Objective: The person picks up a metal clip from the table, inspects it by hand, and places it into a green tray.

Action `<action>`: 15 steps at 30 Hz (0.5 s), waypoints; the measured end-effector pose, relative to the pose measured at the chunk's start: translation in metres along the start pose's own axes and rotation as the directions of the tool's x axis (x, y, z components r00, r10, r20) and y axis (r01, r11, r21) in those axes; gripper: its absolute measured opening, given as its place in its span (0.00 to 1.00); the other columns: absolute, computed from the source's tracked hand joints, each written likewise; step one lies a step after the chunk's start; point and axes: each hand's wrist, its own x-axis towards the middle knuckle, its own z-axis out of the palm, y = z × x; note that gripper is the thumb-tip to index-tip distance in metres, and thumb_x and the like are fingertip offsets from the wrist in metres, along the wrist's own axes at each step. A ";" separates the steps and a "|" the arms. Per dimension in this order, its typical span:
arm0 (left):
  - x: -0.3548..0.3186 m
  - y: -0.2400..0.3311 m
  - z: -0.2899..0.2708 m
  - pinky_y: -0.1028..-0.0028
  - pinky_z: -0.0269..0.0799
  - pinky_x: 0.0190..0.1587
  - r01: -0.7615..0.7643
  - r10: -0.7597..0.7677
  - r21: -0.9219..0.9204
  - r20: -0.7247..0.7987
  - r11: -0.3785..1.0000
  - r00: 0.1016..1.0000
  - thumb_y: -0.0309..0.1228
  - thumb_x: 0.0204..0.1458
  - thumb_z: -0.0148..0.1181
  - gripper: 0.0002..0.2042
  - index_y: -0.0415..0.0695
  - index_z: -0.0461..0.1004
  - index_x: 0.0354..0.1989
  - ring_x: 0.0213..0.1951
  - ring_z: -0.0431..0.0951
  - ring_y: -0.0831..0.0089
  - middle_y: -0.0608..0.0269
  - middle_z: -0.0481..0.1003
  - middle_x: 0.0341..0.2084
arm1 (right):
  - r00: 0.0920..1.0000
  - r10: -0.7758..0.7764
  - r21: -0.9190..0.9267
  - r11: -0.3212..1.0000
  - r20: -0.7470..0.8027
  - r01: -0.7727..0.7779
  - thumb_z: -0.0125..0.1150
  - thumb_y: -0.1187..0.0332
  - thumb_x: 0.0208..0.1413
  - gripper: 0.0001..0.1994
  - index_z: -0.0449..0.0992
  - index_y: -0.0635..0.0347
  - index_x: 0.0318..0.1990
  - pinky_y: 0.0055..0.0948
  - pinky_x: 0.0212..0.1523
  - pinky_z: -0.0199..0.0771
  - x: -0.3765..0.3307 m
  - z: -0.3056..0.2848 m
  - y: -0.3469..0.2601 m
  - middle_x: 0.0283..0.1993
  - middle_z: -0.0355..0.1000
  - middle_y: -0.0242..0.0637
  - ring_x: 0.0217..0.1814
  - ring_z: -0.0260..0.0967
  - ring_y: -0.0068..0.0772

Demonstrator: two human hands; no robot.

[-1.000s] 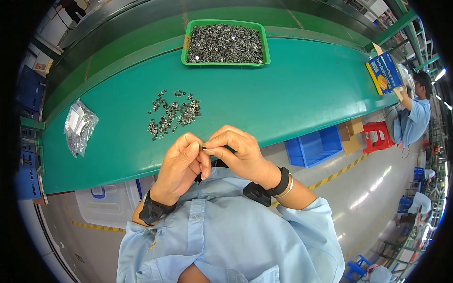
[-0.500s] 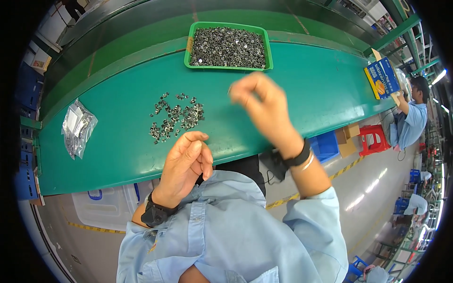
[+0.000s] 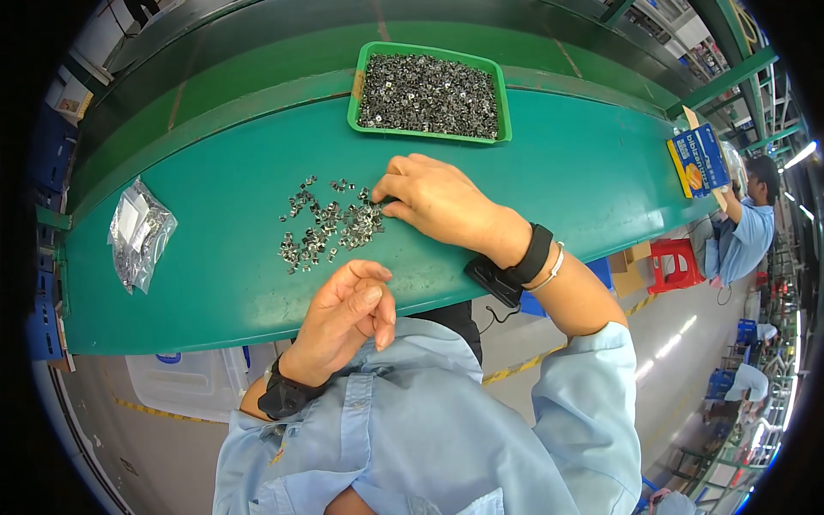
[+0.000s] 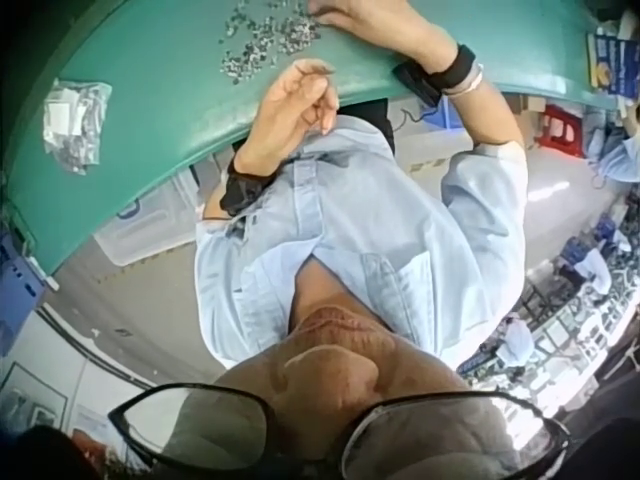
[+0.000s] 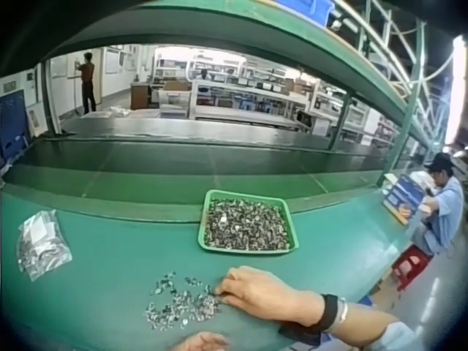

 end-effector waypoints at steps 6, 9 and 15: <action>0.000 0.000 -0.001 0.74 0.67 0.24 0.003 -0.003 0.002 0.016 1.000 1.000 0.32 0.60 0.48 0.11 0.41 0.62 0.47 0.20 0.71 0.73 0.59 0.72 0.25 | 0.999 0.040 0.040 0.998 0.000 -0.040 0.61 0.72 0.47 0.07 0.75 0.57 0.35 0.32 0.37 0.69 -0.008 -0.005 0.001 0.32 0.68 0.34 0.36 0.67 0.39; 0.002 0.002 0.004 0.75 0.68 0.24 -0.006 0.007 0.025 -0.040 1.000 0.999 0.32 0.60 0.47 0.11 0.41 0.62 0.47 0.21 0.71 0.73 0.59 0.72 0.26 | 0.992 0.128 0.158 0.979 -0.005 -0.126 0.62 0.73 0.46 0.07 0.75 0.58 0.34 0.32 0.37 0.68 -0.019 -0.012 -0.006 0.32 0.68 0.35 0.36 0.67 0.38; 0.010 0.001 0.017 0.75 0.68 0.24 -0.071 0.091 0.125 -0.160 0.990 0.983 0.33 0.60 0.47 0.11 0.40 0.62 0.46 0.21 0.71 0.75 0.60 0.71 0.27 | 0.989 0.025 0.280 0.960 -0.148 0.018 0.64 0.74 0.43 0.08 0.74 0.59 0.33 0.32 0.35 0.67 -0.043 -0.022 -0.044 0.31 0.69 0.36 0.34 0.68 0.37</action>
